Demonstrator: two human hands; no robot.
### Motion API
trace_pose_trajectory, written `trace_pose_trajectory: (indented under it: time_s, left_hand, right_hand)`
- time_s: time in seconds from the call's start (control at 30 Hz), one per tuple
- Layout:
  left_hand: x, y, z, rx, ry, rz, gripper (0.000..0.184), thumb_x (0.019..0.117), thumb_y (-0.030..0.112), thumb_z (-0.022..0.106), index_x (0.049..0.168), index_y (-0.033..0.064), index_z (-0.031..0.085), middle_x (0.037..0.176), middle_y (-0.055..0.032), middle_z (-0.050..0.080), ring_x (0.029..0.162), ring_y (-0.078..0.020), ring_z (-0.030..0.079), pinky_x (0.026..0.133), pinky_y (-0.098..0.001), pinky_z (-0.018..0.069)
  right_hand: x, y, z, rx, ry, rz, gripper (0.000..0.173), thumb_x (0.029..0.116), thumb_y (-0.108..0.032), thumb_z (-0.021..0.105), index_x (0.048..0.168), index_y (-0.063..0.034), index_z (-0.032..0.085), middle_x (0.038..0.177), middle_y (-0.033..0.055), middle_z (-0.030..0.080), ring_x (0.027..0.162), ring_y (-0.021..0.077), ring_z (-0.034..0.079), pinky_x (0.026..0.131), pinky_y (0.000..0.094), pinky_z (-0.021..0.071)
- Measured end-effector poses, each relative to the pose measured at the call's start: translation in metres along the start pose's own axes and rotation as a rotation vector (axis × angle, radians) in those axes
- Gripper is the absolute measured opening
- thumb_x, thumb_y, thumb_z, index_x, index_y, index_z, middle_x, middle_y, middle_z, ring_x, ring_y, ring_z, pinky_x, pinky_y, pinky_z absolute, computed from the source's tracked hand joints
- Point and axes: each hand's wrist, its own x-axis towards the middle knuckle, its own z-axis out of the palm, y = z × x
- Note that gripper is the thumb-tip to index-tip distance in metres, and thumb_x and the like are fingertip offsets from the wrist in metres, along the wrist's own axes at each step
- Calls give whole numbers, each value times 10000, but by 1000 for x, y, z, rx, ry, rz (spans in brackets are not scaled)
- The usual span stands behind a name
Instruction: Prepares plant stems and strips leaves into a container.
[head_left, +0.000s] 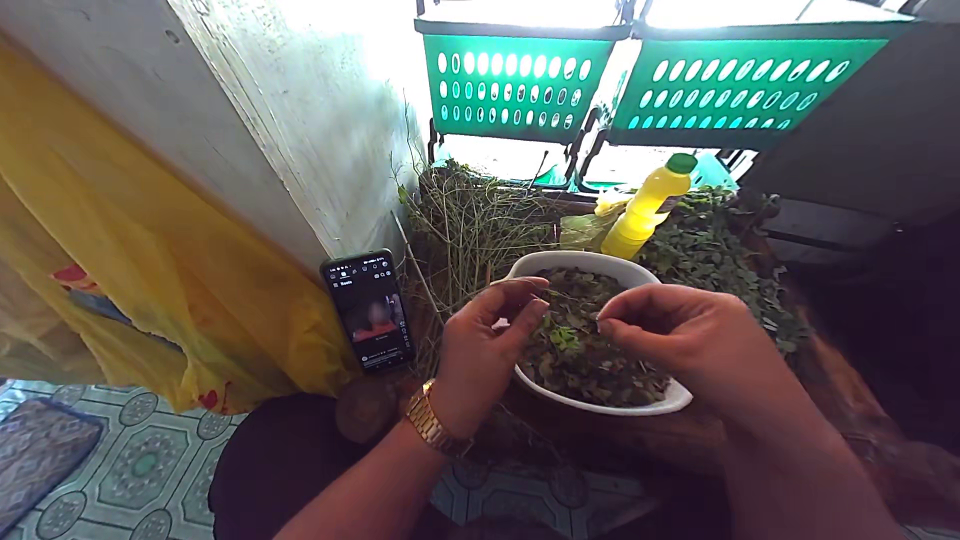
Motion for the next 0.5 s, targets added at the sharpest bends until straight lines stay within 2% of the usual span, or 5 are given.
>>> trace_pose_trajectory:
  time_s: [0.1, 0.2, 0.3, 0.43, 0.5]
  left_hand:
    - [2, 3, -2, -117, -3, -100, 265, 1002, 130, 662, 1264, 108, 691, 1027, -32, 714, 846, -116, 689, 729, -275, 606]
    - [3, 5, -1, -218, 2, -174, 237, 989, 128, 678, 1225, 115, 701, 1015, -26, 717, 821, -105, 682, 692, -255, 593]
    - [2, 4, 0, -284, -13, -200, 206, 981, 120, 688, 1186, 112, 693, 1006, -36, 714, 821, -112, 680, 704, -269, 597]
    - [-2, 0, 7, -325, -15, -157, 175, 961, 76, 699, 1136, 91, 700, 979, -35, 698, 871, -110, 667, 783, -263, 579]
    - [-4, 1, 9, -337, -2, -147, 168, 956, 68, 705, 1121, 95, 701, 961, -31, 697, 843, -94, 668, 746, -235, 576]
  right_hand:
    - [4, 4, -6, -107, 13, 73, 112, 939, -252, 755, 1044, -215, 765, 949, -65, 754, 836, 81, 715, 719, 321, 611]
    - [2, 3, 3, 56, -16, 35, 260, 961, -382, 704, 1159, -219, 742, 1049, -58, 752, 946, 95, 716, 796, 301, 614]
    - [-3, -3, 23, 310, -82, 35, 286, 910, -273, 771, 1163, -143, 742, 1055, 13, 755, 938, 141, 729, 796, 297, 629]
    - [-8, -7, 46, 606, -66, 145, 266, 855, -80, 798, 1114, -83, 742, 973, 50, 749, 854, 113, 712, 775, 253, 608]
    - [-10, -7, 54, 733, -15, 194, 238, 843, -36, 795, 1073, -62, 740, 944, 68, 738, 813, 115, 704, 752, 255, 608]
